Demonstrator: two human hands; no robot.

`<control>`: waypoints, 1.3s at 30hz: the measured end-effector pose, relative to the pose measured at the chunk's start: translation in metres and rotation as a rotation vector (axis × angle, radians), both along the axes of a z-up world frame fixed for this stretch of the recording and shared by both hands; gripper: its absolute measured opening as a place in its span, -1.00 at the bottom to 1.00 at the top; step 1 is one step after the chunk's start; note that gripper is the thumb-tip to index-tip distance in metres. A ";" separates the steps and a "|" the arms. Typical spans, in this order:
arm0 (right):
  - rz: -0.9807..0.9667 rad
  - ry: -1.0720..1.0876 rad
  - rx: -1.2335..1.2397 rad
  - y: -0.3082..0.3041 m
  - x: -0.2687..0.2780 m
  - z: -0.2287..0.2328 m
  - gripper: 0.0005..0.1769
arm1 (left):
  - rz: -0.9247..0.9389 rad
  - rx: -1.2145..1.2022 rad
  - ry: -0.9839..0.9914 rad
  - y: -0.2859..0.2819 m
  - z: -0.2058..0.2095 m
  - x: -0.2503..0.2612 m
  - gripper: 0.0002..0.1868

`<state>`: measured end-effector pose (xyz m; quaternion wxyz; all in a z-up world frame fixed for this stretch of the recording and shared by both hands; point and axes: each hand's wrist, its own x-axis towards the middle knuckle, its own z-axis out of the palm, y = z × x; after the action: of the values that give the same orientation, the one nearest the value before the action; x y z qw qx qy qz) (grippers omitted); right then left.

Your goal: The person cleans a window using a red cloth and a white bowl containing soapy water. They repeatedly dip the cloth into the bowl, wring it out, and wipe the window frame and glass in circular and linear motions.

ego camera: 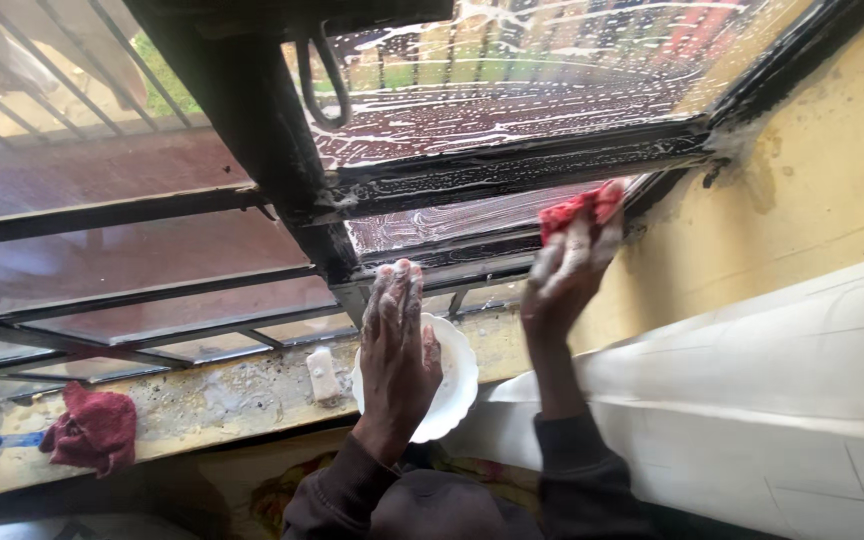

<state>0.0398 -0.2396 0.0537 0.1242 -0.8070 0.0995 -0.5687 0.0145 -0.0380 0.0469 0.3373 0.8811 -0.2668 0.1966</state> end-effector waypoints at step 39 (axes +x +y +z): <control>0.170 0.181 -0.104 -0.019 -0.011 0.010 -0.90 | 0.067 0.097 -0.012 -0.012 -0.018 0.012 -0.11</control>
<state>0.0285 -0.2589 0.0634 0.1205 -0.8659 0.0121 -0.4854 0.0264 -0.0505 0.0290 0.2860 0.9037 -0.2484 0.1997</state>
